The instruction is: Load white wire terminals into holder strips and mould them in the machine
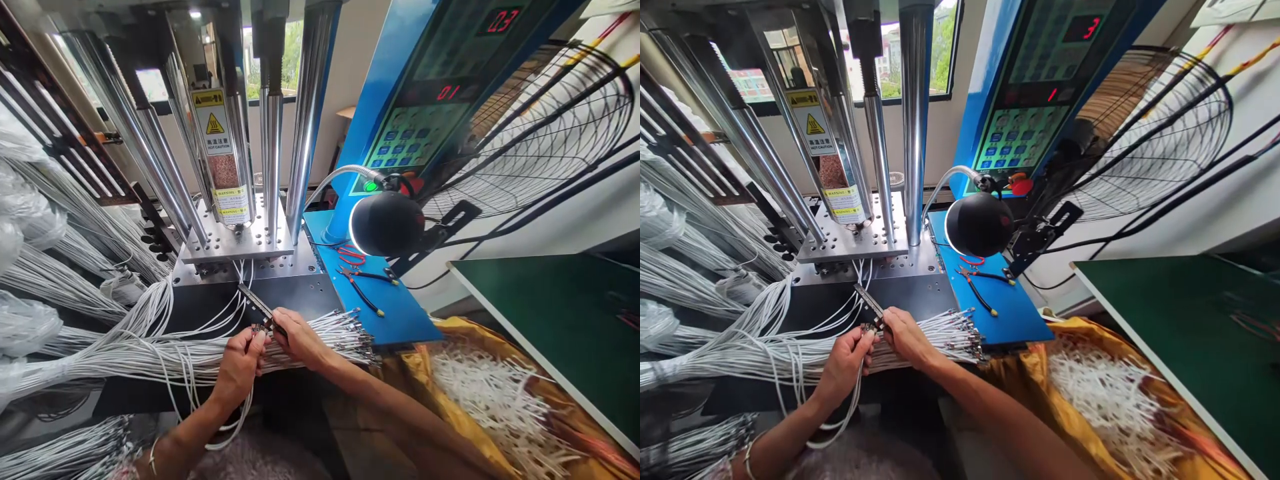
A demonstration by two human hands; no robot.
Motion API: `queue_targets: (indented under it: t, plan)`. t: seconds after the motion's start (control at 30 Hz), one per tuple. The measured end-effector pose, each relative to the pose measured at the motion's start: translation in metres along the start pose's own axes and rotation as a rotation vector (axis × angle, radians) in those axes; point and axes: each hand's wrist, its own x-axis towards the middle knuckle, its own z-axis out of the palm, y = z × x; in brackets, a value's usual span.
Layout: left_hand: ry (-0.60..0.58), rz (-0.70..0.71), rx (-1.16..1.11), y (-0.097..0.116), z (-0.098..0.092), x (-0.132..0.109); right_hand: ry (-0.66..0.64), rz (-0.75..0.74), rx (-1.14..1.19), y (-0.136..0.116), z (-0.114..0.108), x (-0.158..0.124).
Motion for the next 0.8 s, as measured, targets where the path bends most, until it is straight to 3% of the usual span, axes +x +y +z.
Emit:
queue_targets:
  t: [0.17, 0.4, 0.67, 0.8]
  plan:
    - [0.013, 0.07, 0.105, -0.006, 0.005, 0.002, 0.076, -0.127, -0.091, 0.0, -0.003, 0.002]
    - [0.037, -0.077, -0.034, 0.005, 0.007, 0.003, 0.039, -0.175, -0.199, 0.007, -0.007, 0.005]
    - [0.006, -0.053, -0.008, 0.002, 0.006, 0.006, 0.057, -0.247, -0.367, 0.01, -0.007, 0.004]
    - [-0.044, -0.067, 0.004, 0.007, -0.001, 0.007, 0.016, -0.176, -0.265, 0.006, -0.007, 0.002]
